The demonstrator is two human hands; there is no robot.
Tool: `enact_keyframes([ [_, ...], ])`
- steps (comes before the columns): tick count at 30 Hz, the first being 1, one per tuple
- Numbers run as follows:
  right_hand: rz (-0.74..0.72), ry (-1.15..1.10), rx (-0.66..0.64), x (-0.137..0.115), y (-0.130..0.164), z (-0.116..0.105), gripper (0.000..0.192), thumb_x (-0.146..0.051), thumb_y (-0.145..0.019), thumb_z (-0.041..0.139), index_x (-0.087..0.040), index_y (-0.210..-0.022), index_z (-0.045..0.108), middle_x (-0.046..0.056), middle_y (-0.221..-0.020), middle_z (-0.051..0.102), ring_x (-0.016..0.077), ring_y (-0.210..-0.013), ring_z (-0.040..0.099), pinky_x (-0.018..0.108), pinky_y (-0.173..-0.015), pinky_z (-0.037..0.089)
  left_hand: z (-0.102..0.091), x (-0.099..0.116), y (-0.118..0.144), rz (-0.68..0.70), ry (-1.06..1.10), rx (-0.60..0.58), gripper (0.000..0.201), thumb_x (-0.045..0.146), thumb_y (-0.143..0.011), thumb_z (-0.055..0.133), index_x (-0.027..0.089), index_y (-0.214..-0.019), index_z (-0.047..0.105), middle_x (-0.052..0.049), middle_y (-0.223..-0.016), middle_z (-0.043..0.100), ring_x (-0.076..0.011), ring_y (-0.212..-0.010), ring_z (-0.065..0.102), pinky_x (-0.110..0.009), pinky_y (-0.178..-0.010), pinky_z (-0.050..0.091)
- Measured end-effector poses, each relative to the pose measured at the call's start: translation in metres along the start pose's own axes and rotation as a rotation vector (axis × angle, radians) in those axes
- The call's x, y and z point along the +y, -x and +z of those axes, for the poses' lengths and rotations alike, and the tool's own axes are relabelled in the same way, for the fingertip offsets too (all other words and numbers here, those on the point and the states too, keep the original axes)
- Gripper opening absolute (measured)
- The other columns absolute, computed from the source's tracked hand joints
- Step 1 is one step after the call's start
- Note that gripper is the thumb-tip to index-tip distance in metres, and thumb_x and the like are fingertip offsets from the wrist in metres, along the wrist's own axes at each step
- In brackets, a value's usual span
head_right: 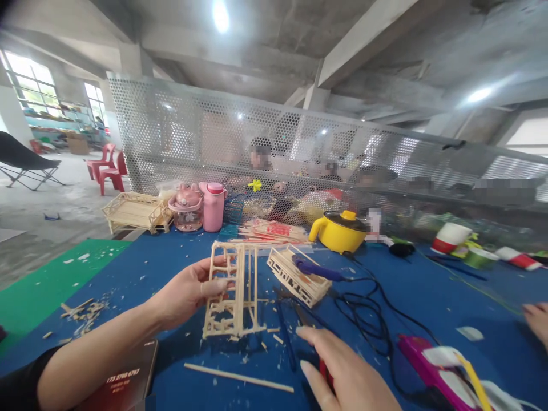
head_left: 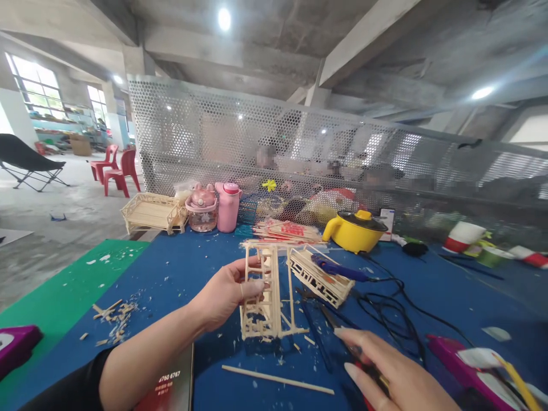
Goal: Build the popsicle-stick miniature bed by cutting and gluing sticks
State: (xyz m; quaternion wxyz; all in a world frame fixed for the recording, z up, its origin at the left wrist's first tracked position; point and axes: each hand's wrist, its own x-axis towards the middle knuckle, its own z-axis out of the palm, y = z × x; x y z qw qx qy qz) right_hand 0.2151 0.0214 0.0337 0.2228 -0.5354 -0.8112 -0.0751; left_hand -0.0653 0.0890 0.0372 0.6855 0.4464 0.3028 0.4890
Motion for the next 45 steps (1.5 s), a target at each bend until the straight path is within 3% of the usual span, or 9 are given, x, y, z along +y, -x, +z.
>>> enact_keyframes([
  [4, 0.170, 0.151, -0.123, 0.023, 0.010, 0.012, 0.032, -0.041, -0.077, 0.053, -0.023, -0.099, 0.068, 0.007, -0.100, 0.071, 0.0258, -0.090, 0.068, 0.036, -0.074, 0.058, -0.004, 0.005, -0.001, 0.010, 0.045, 0.027, 0.038, 0.021, -0.066, 0.076, 0.021, -0.102, 0.064, -0.003, -0.089, 0.068, -0.0117, -0.075, 0.063, -0.026, -0.072, 0.049],
  [7, 0.236, 0.124, -0.224, 0.028, 0.013, 0.015, 0.025, -0.041, -0.078, 0.052, -0.024, -0.090, 0.067, 0.007, -0.092, 0.072, 0.0244, -0.084, 0.069, 0.035, -0.070, 0.057, -0.006, 0.008, -0.002, 0.039, 0.056, 0.046, 0.033, 0.021, -0.067, 0.075, 0.021, -0.099, 0.064, -0.002, -0.086, 0.068, -0.0111, -0.073, 0.063, -0.025, -0.069, 0.048],
  [16, -0.002, -0.093, -0.436, -0.029, -0.006, 0.024, 0.014, -0.025, -0.083, 0.049, -0.027, -0.084, 0.063, 0.000, -0.084, 0.067, 0.0165, -0.078, 0.065, 0.027, -0.070, 0.051, -0.006, 0.010, -0.002, 0.051, 0.042, 0.053, 0.035, 0.022, -0.069, 0.073, 0.022, -0.103, 0.063, -0.002, -0.084, 0.068, -0.0103, -0.070, 0.062, -0.023, -0.067, 0.046],
  [21, 0.137, -0.008, -0.353, -0.011, -0.014, 0.021, 0.017, -0.029, -0.084, 0.046, -0.026, -0.087, 0.063, 0.003, -0.091, 0.067, 0.0202, -0.086, 0.064, 0.031, -0.075, 0.050, -0.008, 0.005, -0.003, 0.010, 0.080, 0.047, 0.035, 0.022, -0.067, 0.075, 0.022, -0.100, 0.064, -0.002, -0.086, 0.068, -0.0109, -0.069, 0.063, -0.024, -0.068, 0.047],
  [28, 0.209, -0.085, -0.351, -0.005, -0.014, 0.005, 0.019, -0.038, -0.085, 0.046, -0.027, -0.078, 0.059, 0.000, -0.079, 0.066, 0.0161, -0.073, 0.063, 0.025, -0.065, 0.049, -0.001, 0.008, 0.000, -0.041, 0.083, 0.031, 0.037, 0.018, -0.065, 0.076, 0.021, -0.101, 0.065, -0.003, -0.086, 0.069, -0.0111, -0.072, 0.062, -0.025, -0.071, 0.048],
  [33, 0.193, -0.122, -0.327, 0.000, -0.008, 0.006, 0.017, -0.036, -0.083, 0.049, -0.026, -0.074, 0.061, 0.000, -0.076, 0.067, 0.0168, -0.070, 0.064, 0.024, -0.063, 0.050, 0.003, 0.008, 0.003, -0.041, 0.074, -0.013, 0.037, 0.013, -0.060, 0.077, 0.019, -0.095, 0.065, -0.001, -0.081, 0.067, -0.0111, -0.071, 0.062, -0.026, -0.071, 0.049],
  [39, 0.121, -0.147, -0.238, -0.004, -0.005, 0.011, 0.016, -0.034, -0.083, 0.050, -0.028, -0.075, 0.062, -0.001, -0.075, 0.067, 0.0154, -0.067, 0.065, 0.023, -0.060, 0.052, 0.005, 0.008, 0.004, -0.070, 0.145, 0.028, 0.024, 0.034, -0.074, 0.068, 0.018, -0.092, 0.063, -0.005, -0.083, 0.067, -0.0130, -0.069, 0.062, -0.028, -0.069, 0.050],
  [42, 0.075, -0.136, -0.106, -0.007, -0.009, 0.011, 0.013, -0.036, -0.083, 0.052, -0.030, -0.087, 0.063, -0.002, -0.085, 0.068, 0.0142, -0.074, 0.066, 0.021, -0.065, 0.053, 0.007, 0.010, 0.004, -0.097, 0.101, 0.070, 0.026, 0.039, -0.077, 0.065, 0.017, -0.088, 0.062, -0.004, -0.077, 0.065, -0.0126, -0.064, 0.060, -0.026, -0.062, 0.049],
  [45, 0.006, -0.115, 0.186, -0.017, -0.023, 0.005, 0.024, -0.038, -0.082, 0.055, -0.029, -0.103, 0.059, 0.002, -0.104, 0.066, 0.0173, -0.090, 0.065, 0.026, -0.076, 0.054, 0.008, 0.012, 0.005, -0.073, -0.048, 0.044, 0.027, 0.043, -0.079, 0.061, 0.016, -0.085, 0.060, -0.002, -0.074, 0.061, -0.0100, -0.061, 0.055, -0.023, -0.060, 0.045],
])
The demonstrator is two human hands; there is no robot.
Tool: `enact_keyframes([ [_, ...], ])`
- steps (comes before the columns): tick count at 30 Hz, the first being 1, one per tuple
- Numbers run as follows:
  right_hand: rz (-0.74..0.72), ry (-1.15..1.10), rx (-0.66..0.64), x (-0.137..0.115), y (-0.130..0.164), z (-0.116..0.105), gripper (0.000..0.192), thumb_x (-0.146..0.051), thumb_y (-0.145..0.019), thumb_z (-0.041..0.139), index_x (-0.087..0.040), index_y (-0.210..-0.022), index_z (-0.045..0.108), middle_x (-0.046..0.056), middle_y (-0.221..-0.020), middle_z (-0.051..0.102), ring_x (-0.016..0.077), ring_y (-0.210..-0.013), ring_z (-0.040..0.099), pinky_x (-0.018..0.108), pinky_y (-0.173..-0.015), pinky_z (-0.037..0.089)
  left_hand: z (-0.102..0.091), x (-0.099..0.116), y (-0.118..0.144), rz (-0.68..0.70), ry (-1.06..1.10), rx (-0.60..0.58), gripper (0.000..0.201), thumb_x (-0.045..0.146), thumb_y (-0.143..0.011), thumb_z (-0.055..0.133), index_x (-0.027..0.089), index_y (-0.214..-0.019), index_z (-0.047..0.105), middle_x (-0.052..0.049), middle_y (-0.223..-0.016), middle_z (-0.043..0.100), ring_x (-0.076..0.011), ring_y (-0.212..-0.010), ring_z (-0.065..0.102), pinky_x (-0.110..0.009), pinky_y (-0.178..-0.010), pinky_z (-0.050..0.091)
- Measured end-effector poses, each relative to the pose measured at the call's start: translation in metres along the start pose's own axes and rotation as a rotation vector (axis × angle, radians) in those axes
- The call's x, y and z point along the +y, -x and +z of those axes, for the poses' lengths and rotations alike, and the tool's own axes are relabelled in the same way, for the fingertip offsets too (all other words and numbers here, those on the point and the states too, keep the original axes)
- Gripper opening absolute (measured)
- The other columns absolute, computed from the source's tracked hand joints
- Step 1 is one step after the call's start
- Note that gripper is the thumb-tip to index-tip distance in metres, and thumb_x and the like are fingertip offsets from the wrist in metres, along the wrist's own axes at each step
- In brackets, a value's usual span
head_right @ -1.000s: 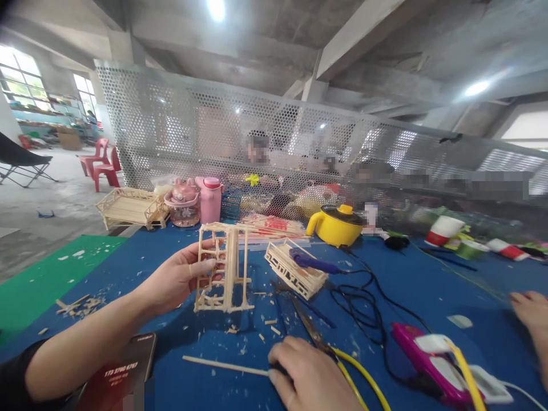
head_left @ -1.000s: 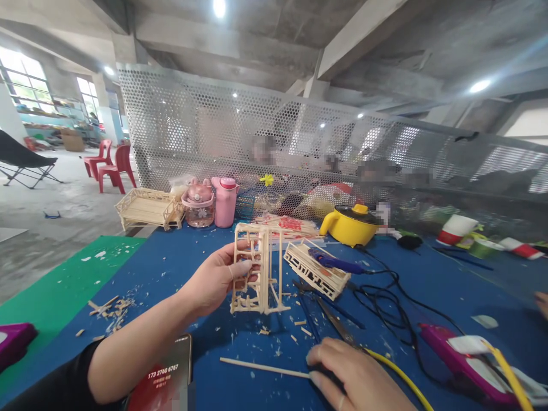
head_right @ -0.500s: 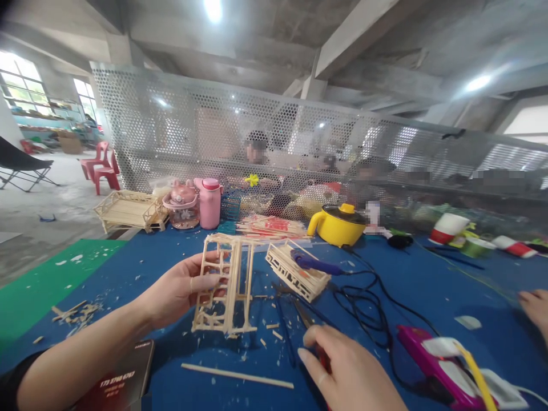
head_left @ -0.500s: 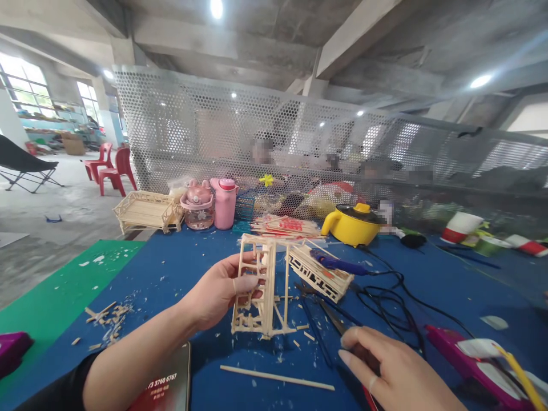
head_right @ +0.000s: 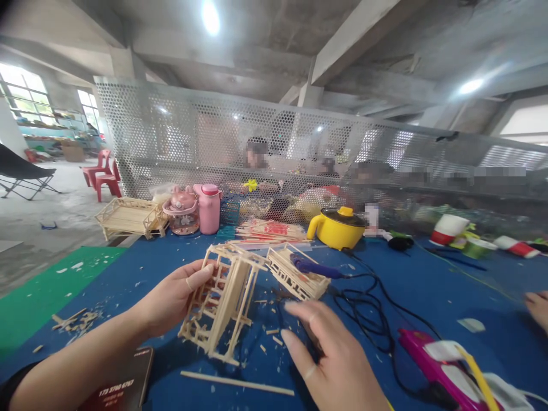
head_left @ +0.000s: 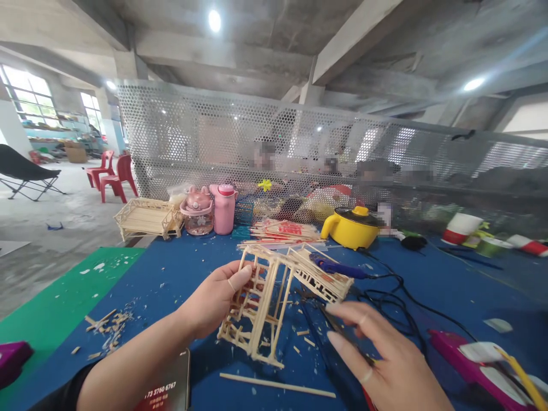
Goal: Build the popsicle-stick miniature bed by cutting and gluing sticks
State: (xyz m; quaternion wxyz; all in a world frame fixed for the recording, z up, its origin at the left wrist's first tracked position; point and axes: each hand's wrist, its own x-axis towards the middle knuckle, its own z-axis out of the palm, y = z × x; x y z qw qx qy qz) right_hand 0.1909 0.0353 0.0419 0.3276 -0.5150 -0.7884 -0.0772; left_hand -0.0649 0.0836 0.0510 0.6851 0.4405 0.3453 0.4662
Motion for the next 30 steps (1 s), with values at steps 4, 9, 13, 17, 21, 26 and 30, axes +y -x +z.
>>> enact_keyframes([
  [4, -0.148, -0.030, 0.207, -0.026, -0.034, 0.003, 0.040, -0.035, -0.085, 0.051, -0.025, -0.124, 0.048, 0.008, -0.125, 0.056, 0.0226, -0.116, 0.052, 0.040, -0.098, 0.045, -0.002, 0.004, 0.004, 0.150, -0.333, -0.073, 0.031, 0.045, -0.084, 0.053, 0.015, -0.087, 0.061, 0.001, -0.071, 0.055, -0.0080, -0.059, 0.046, -0.020, -0.057, 0.038],
  [9, -0.159, -0.207, 0.068, -0.048, -0.062, 0.028, 0.029, -0.029, -0.087, 0.050, -0.023, -0.114, 0.057, 0.007, -0.117, 0.062, 0.0212, -0.111, 0.056, 0.040, -0.092, 0.049, -0.006, 0.010, 0.009, 0.270, -0.529, -0.167, 0.030, 0.041, -0.087, 0.048, 0.016, -0.095, 0.063, 0.000, -0.075, 0.056, -0.0106, -0.065, 0.044, -0.022, -0.062, 0.037],
  [13, -0.096, -0.315, 0.121, -0.050, -0.063, 0.042, 0.024, -0.028, -0.086, 0.052, -0.022, -0.107, 0.061, 0.007, -0.112, 0.064, 0.0202, -0.103, 0.060, 0.036, -0.084, 0.054, -0.007, 0.007, 0.005, 0.297, -0.465, -0.120, 0.027, 0.036, -0.082, 0.058, 0.018, -0.101, 0.062, -0.002, -0.086, 0.062, -0.0130, -0.073, 0.050, -0.024, -0.068, 0.039],
  [17, -0.113, -0.307, 0.150, -0.054, -0.061, 0.044, 0.021, -0.027, -0.086, 0.053, -0.022, -0.105, 0.061, 0.007, -0.110, 0.064, 0.0194, -0.102, 0.060, 0.037, -0.086, 0.053, -0.007, 0.002, 0.001, 0.292, -0.421, -0.057, 0.021, 0.035, -0.076, 0.065, 0.017, -0.085, 0.064, 0.000, -0.075, 0.060, -0.0122, -0.068, 0.051, -0.024, -0.066, 0.040],
  [21, -0.136, -0.270, 0.187, -0.060, -0.059, 0.046, 0.021, -0.026, -0.086, 0.053, -0.022, -0.106, 0.061, 0.007, -0.110, 0.064, 0.0204, -0.104, 0.059, 0.039, -0.088, 0.052, -0.009, 0.004, 0.002, 0.312, -0.485, 0.000, 0.023, 0.038, -0.077, 0.063, 0.016, -0.076, 0.064, 0.001, -0.064, 0.055, -0.0108, -0.060, 0.046, -0.022, -0.058, 0.036],
  [26, -0.150, -0.255, 0.207, -0.061, -0.055, 0.048, 0.023, -0.025, -0.085, 0.053, -0.022, -0.107, 0.060, 0.007, -0.110, 0.063, 0.0204, -0.105, 0.059, 0.038, -0.089, 0.051, -0.008, 0.009, 0.004, 0.346, -0.513, 0.007, 0.022, 0.037, -0.075, 0.064, 0.015, -0.072, 0.066, 0.000, -0.068, 0.056, -0.0121, -0.064, 0.047, -0.023, -0.062, 0.038],
  [30, -0.118, -0.290, 0.232, -0.060, -0.054, 0.050, 0.023, -0.026, -0.085, 0.054, -0.023, -0.107, 0.058, 0.007, -0.109, 0.064, 0.0203, -0.104, 0.060, 0.039, -0.088, 0.052, -0.008, 0.009, 0.003, 0.297, -0.501, -0.052, 0.023, 0.037, -0.077, 0.062, 0.015, -0.079, 0.068, -0.002, -0.073, 0.060, -0.0134, -0.068, 0.049, -0.025, -0.065, 0.039],
])
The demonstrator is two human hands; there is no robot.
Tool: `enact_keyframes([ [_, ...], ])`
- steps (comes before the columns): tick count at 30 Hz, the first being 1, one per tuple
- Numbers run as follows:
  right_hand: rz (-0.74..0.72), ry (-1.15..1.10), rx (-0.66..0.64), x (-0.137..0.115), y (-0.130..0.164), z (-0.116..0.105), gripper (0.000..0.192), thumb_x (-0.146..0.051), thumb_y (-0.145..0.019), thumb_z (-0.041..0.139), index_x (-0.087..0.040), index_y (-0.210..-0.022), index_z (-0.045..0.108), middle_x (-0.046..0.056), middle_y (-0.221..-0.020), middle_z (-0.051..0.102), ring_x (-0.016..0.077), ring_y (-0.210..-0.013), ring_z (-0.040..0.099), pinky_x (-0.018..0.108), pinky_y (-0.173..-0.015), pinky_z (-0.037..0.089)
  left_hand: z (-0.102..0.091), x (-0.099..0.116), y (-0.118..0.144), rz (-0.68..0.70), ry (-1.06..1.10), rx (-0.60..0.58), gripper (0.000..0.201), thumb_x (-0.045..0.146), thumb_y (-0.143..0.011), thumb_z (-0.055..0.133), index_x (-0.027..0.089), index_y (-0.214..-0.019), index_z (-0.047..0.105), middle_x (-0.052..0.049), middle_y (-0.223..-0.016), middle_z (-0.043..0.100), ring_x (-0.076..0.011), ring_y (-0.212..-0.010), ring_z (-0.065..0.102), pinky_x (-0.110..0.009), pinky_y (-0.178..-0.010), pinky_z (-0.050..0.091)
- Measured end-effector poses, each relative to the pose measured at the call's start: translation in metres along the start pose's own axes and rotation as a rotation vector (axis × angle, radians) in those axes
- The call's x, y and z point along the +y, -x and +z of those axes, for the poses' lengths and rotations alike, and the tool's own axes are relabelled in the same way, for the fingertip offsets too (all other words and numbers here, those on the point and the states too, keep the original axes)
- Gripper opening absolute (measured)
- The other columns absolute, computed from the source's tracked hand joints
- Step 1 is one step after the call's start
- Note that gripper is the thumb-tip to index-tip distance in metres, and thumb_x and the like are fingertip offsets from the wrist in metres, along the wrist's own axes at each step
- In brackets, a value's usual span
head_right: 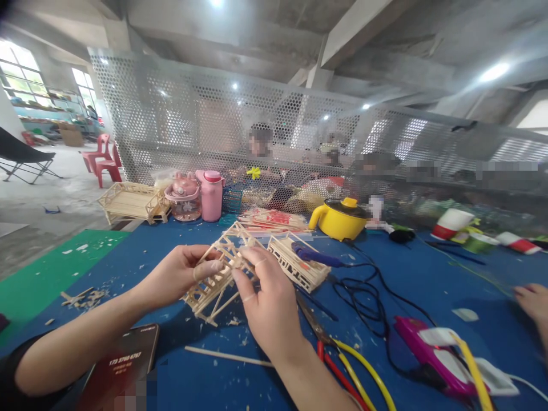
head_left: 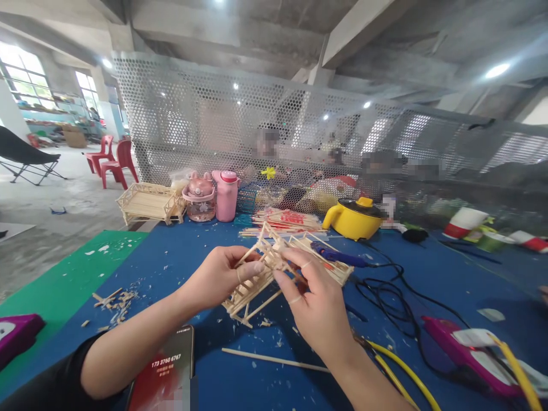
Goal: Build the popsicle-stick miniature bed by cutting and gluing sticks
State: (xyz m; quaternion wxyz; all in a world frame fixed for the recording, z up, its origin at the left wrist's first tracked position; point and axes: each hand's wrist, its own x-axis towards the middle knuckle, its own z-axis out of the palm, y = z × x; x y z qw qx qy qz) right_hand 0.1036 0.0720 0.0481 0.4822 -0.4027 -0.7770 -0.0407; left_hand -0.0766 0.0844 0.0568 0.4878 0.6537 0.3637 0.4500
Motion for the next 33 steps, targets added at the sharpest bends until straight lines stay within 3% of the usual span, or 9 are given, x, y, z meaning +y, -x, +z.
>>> enact_keyframes([
  [5, 0.025, -0.003, 0.082, 0.004, 0.000, 0.001, 0.018, -0.026, -0.084, 0.055, -0.022, -0.100, 0.061, 0.006, -0.103, 0.067, 0.0198, -0.098, 0.063, 0.038, -0.085, 0.053, -0.002, -0.006, -0.002, -0.038, 0.060, -0.092, 0.033, 0.033, -0.068, 0.071, 0.016, -0.095, 0.064, -0.002, -0.076, 0.061, -0.0130, -0.067, 0.051, -0.024, -0.065, 0.039],
  [12, 0.151, -0.034, 0.082, 0.013, 0.002, -0.002, 0.016, -0.030, -0.082, 0.057, -0.022, -0.096, 0.062, 0.006, -0.100, 0.068, 0.0199, -0.093, 0.064, 0.034, -0.077, 0.055, -0.009, -0.007, -0.003, -0.131, -0.113, -0.157, 0.021, 0.033, -0.069, 0.070, 0.016, -0.079, 0.065, 0.003, -0.061, 0.054, -0.0095, -0.054, 0.043, -0.022, -0.054, 0.033],
  [15, 0.161, -0.051, 0.088, 0.015, 0.007, -0.001, 0.026, -0.029, -0.083, 0.055, -0.023, -0.108, 0.059, 0.006, -0.110, 0.065, 0.0204, -0.099, 0.061, 0.033, -0.076, 0.054, -0.009, -0.009, -0.003, -0.116, -0.091, -0.136, 0.021, 0.033, -0.070, 0.068, 0.016, -0.081, 0.064, 0.003, -0.063, 0.056, -0.0096, -0.056, 0.045, -0.022, -0.055, 0.035],
  [18, 0.216, -0.050, 0.144, 0.016, 0.012, 0.000, 0.044, -0.031, -0.083, 0.056, -0.024, -0.126, 0.047, 0.010, -0.124, 0.055, 0.0219, -0.104, 0.056, 0.035, -0.077, 0.053, -0.007, -0.013, -0.005, -0.119, -0.005, -0.073, 0.023, 0.034, -0.072, 0.067, 0.016, -0.084, 0.062, 0.000, -0.070, 0.060, -0.0109, -0.061, 0.051, -0.023, -0.059, 0.040],
  [20, 0.264, -0.066, 0.186, 0.016, 0.013, 0.000, 0.048, -0.033, -0.081, 0.057, -0.023, -0.126, 0.044, 0.011, -0.124, 0.053, 0.0217, -0.102, 0.056, 0.036, -0.079, 0.051, -0.006, -0.015, -0.006, -0.138, 0.069, -0.040, 0.025, 0.036, -0.073, 0.067, 0.016, -0.086, 0.060, 0.000, -0.074, 0.060, -0.0115, -0.062, 0.054, -0.024, -0.059, 0.043],
  [23, 0.339, -0.140, 0.166, 0.013, 0.012, -0.001, 0.031, -0.036, -0.081, 0.057, -0.020, -0.108, 0.052, 0.007, -0.100, 0.061, 0.0172, -0.083, 0.058, 0.030, -0.070, 0.050, -0.005, -0.014, -0.006, -0.159, 0.108, -0.009, 0.027, 0.037, -0.073, 0.067, 0.016, -0.086, 0.058, 0.001, -0.072, 0.059, -0.0097, -0.058, 0.054, -0.021, -0.053, 0.043],
  [25, 0.386, -0.233, 0.028, 0.010, 0.012, -0.001, 0.020, -0.038, -0.083, 0.054, -0.020, -0.091, 0.055, 0.002, -0.078, 0.060, 0.0136, -0.068, 0.056, 0.025, -0.060, 0.048, -0.002, -0.013, -0.005, -0.164, 0.131, 0.011, 0.028, 0.038, -0.072, 0.068, 0.016, -0.085, 0.058, 0.001, -0.070, 0.059, -0.0088, -0.057, 0.054, -0.019, -0.050, 0.042],
  [28, 0.418, -0.331, -0.189, 0.005, 0.013, 0.000, 0.027, -0.041, -0.087, 0.047, -0.019, -0.073, 0.054, -0.003, -0.061, 0.052, 0.0105, -0.056, 0.049, 0.021, -0.052, 0.041, 0.003, -0.011, -0.003, -0.219, 0.240, 0.028, 0.035, 0.048, -0.076, 0.062, 0.015, -0.086, 0.060, -0.001, -0.070, 0.061, -0.0097, -0.058, 0.056, -0.018, -0.050, 0.043],
  [33, 0.409, -0.217, -0.184, 0.004, 0.015, 0.002, 0.036, -0.042, -0.089, 0.043, -0.019, -0.061, 0.048, -0.005, -0.052, 0.039, 0.0091, -0.050, 0.038, 0.022, -0.050, 0.033, 0.008, -0.012, -0.002, -0.355, 0.423, 0.107, 0.049, 0.055, -0.084, 0.045, 0.013, -0.097, 0.064, -0.008, -0.080, 0.067, -0.0129, -0.062, 0.059, -0.023, -0.053, 0.048],
])
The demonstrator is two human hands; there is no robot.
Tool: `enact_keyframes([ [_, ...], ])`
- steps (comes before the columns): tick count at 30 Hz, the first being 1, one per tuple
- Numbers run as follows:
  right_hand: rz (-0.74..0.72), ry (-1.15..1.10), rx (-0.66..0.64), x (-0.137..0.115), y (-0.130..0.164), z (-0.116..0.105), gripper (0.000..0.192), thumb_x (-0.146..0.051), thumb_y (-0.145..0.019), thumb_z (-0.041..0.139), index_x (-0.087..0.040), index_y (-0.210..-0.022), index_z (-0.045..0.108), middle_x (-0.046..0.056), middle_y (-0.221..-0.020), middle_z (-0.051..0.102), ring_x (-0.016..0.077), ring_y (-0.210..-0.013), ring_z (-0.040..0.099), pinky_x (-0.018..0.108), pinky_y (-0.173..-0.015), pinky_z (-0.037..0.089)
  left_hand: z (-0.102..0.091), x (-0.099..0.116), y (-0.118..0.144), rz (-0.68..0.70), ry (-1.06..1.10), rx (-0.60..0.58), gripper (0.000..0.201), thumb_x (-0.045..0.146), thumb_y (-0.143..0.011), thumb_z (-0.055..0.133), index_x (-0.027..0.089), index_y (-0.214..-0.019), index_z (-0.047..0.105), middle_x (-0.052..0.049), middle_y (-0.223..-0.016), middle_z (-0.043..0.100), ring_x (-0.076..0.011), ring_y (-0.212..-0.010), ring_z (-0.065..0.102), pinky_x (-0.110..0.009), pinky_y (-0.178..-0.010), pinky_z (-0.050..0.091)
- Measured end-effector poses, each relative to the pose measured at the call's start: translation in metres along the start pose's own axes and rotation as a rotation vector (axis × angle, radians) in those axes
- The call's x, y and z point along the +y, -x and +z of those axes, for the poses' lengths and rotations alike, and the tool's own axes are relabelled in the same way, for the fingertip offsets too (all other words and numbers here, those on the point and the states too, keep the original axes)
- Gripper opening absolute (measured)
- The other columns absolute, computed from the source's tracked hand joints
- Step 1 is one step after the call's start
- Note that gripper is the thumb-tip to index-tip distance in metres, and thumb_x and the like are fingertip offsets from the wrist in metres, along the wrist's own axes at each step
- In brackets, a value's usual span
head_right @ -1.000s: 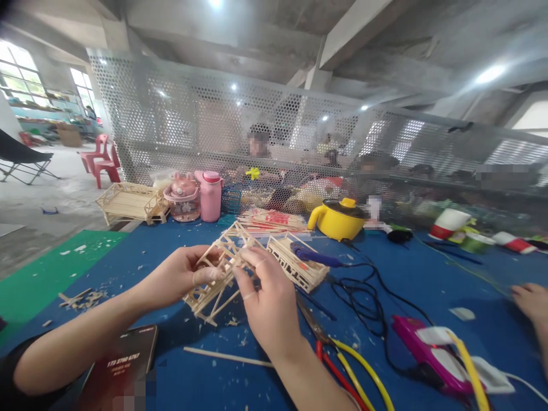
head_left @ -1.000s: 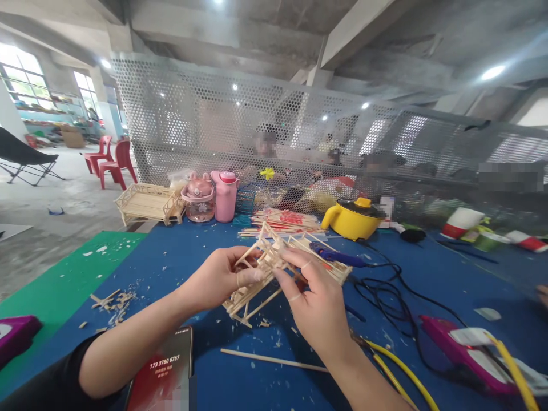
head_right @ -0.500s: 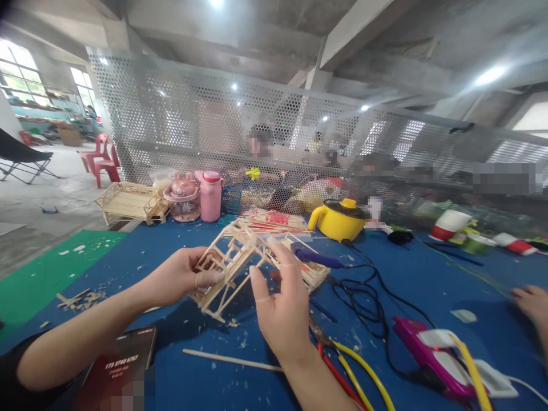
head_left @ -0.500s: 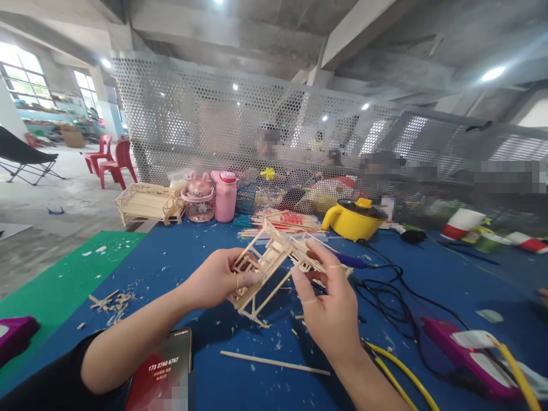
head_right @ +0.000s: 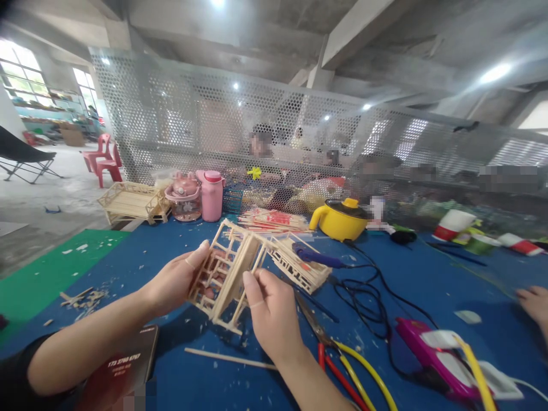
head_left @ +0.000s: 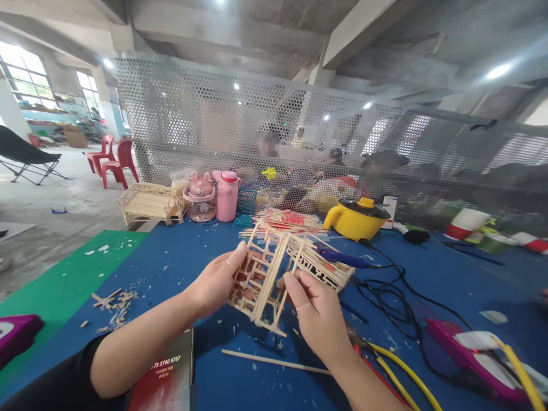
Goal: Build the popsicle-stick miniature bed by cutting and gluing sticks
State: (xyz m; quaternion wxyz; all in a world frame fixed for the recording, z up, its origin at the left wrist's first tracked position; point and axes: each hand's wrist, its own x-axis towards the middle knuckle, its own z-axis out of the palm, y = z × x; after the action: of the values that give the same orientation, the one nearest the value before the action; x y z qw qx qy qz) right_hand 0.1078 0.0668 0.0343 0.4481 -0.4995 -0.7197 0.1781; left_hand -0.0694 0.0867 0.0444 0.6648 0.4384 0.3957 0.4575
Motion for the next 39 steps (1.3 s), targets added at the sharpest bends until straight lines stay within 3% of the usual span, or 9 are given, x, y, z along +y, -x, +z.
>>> enact_keyframes([
  [5, -0.006, 0.019, 0.046, 0.004, -0.002, 0.000, 0.036, -0.041, -0.090, 0.041, -0.019, -0.061, 0.045, -0.006, -0.052, 0.037, 0.0093, -0.051, 0.038, 0.021, -0.051, 0.032, -0.002, 0.000, -0.001, -0.023, 0.066, -0.058, 0.046, 0.050, -0.088, 0.042, 0.014, -0.105, 0.064, -0.011, -0.092, 0.069, -0.0157, -0.073, 0.062, -0.023, -0.057, 0.049],
  [10, -0.019, 0.050, 0.062, 0.008, -0.003, 0.000, 0.037, -0.041, -0.090, 0.040, -0.020, -0.060, 0.040, -0.005, -0.053, 0.039, 0.0093, -0.051, 0.039, 0.021, -0.052, 0.032, -0.001, 0.003, 0.001, 0.007, 0.052, -0.092, 0.044, 0.048, -0.086, 0.046, 0.013, -0.104, 0.065, -0.010, -0.090, 0.069, -0.0164, -0.075, 0.061, -0.025, -0.058, 0.048],
  [16, -0.037, 0.070, 0.039, 0.009, -0.004, 0.002, 0.034, -0.039, -0.091, 0.040, -0.020, -0.062, 0.043, -0.005, -0.053, 0.043, 0.0097, -0.052, 0.042, 0.021, -0.052, 0.033, 0.002, 0.003, 0.002, 0.132, -0.158, -0.123, 0.030, 0.030, -0.073, 0.068, 0.015, -0.099, 0.063, -0.004, -0.086, 0.066, -0.0115, -0.069, 0.057, -0.023, -0.063, 0.044],
  [23, -0.104, 0.057, -0.023, 0.007, 0.001, 0.007, 0.031, -0.037, -0.091, 0.040, -0.020, -0.066, 0.046, -0.004, -0.058, 0.046, 0.0101, -0.055, 0.044, 0.022, -0.055, 0.034, 0.004, -0.006, -0.002, 0.224, -0.127, -0.042, 0.019, 0.023, -0.075, 0.064, 0.015, -0.089, 0.056, 0.002, -0.073, 0.059, -0.0091, -0.065, 0.052, -0.024, -0.067, 0.042],
  [31, -0.075, 0.036, -0.014, 0.005, 0.002, 0.008, 0.034, -0.038, -0.091, 0.040, -0.020, -0.063, 0.042, -0.005, -0.056, 0.043, 0.0100, -0.054, 0.041, 0.022, -0.055, 0.033, 0.001, -0.007, -0.002, 0.212, -0.139, -0.101, 0.021, 0.020, -0.073, 0.063, 0.016, -0.089, 0.051, 0.001, -0.077, 0.059, -0.0112, -0.068, 0.054, -0.028, -0.069, 0.044],
  [39, -0.043, 0.043, 0.004, 0.010, -0.001, 0.006, 0.035, -0.041, -0.091, 0.039, -0.020, -0.063, 0.044, -0.004, -0.056, 0.046, 0.0104, -0.055, 0.044, 0.022, -0.054, 0.035, 0.000, -0.001, 0.003, 0.100, 0.074, -0.182, 0.017, 0.026, -0.079, 0.052, 0.019, -0.094, 0.054, 0.000, -0.082, 0.058, -0.0128, -0.072, 0.055, -0.029, -0.069, 0.045],
])
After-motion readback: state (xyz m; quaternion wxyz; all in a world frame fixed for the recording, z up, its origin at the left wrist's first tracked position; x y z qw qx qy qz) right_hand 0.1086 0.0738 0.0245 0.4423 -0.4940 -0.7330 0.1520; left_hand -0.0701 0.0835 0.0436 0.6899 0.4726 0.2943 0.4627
